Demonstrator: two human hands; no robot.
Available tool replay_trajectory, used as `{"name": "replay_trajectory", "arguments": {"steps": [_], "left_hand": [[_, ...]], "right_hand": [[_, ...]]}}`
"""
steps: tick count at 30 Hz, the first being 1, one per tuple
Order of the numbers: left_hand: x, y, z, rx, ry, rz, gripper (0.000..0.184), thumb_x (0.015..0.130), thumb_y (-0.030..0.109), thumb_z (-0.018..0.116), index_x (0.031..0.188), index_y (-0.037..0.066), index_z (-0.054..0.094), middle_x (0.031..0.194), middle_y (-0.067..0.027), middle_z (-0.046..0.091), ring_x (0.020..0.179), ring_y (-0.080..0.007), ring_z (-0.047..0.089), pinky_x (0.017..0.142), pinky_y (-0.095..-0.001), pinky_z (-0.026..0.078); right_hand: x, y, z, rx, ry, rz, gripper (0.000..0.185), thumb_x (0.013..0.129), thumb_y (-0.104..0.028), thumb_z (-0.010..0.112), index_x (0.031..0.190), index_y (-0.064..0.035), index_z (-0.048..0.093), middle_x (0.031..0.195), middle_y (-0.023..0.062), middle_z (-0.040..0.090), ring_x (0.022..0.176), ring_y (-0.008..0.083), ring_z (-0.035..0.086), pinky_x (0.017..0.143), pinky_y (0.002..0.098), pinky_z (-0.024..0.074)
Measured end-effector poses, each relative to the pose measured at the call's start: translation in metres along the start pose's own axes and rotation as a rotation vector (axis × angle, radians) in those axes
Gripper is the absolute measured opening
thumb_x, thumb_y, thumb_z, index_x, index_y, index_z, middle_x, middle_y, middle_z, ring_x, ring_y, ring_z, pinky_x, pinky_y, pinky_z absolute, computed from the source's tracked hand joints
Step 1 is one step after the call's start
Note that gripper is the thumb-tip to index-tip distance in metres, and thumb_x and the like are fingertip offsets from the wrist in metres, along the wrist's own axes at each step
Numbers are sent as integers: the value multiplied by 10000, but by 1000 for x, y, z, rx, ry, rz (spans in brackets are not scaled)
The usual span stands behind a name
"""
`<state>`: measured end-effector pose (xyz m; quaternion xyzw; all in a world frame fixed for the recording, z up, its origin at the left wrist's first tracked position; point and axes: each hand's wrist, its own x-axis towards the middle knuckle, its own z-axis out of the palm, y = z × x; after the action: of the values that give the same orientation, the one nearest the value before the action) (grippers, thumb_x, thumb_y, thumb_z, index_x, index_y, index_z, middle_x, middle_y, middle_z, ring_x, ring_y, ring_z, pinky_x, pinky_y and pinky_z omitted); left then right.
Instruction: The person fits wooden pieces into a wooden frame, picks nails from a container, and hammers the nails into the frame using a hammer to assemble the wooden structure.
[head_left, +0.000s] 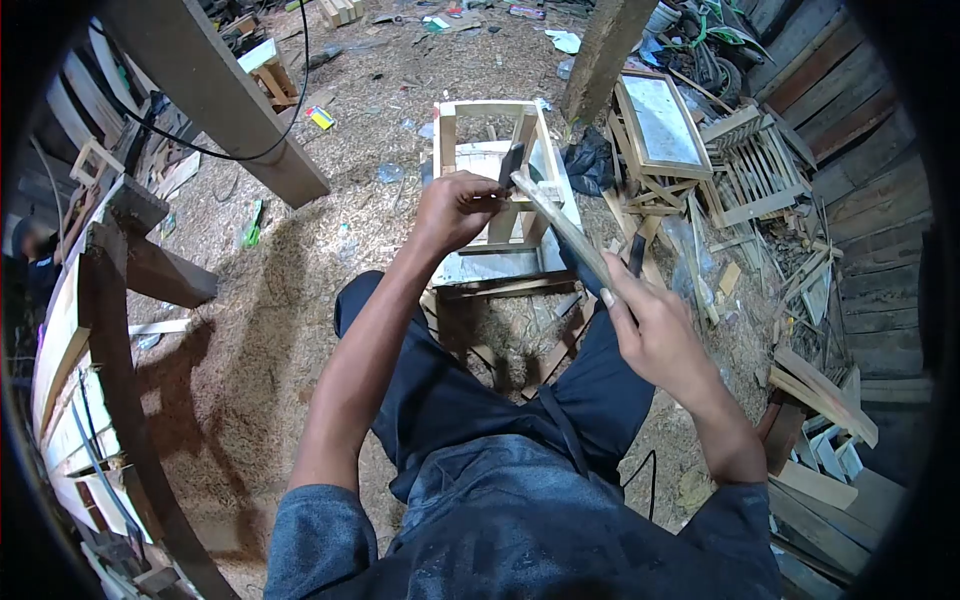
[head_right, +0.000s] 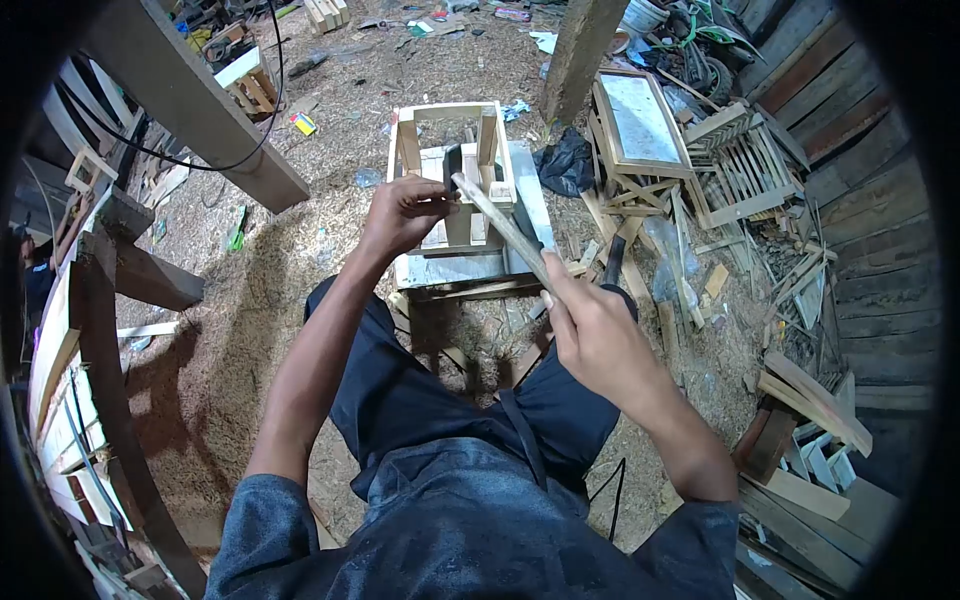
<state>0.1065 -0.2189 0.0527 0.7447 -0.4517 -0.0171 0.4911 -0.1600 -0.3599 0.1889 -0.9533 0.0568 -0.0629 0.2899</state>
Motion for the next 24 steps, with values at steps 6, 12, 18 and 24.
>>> {"name": "replay_trajectory", "arguments": {"steps": [6, 12, 18, 24], "left_hand": [[1, 1, 1, 33, 6, 28, 245, 763, 11, 805, 1000, 65, 777, 947, -99, 747, 853, -183, 726, 756, -307, 605], [2, 3, 1, 2, 31, 13, 255, 740, 66, 801, 989, 119, 791, 918, -93, 754, 806, -234, 727, 715, -346, 581], [6, 8, -7, 168, -57, 42, 235, 770, 155, 806, 998, 114, 767, 860, -87, 745, 800, -253, 726, 718, -372, 580], [6, 6, -6, 445, -145, 60, 278, 752, 310, 804, 987, 165, 766, 800, -83, 741, 768, -289, 718, 710, -398, 572]], "right_hand": [[3, -2, 10, 63, 321, -120, 452, 950, -7, 563, 1384, 88, 479, 977, 325, 659, 864, 431, 690, 746, 434, 533], [4, 2, 14, 90, 327, -108, 449, 957, -12, 562, 1387, 86, 475, 1021, 324, 655, 916, 427, 683, 767, 418, 536], [1, 10, 11, -4, 165, -140, 470, 963, -15, 558, 1415, 65, 458, 1031, 315, 657, 866, 426, 685, 757, 422, 534], [-5, 12, 11, 41, 166, -49, 488, 970, -30, 559, 1436, 58, 442, 1072, 328, 654, 943, 411, 695, 795, 418, 535]]}}
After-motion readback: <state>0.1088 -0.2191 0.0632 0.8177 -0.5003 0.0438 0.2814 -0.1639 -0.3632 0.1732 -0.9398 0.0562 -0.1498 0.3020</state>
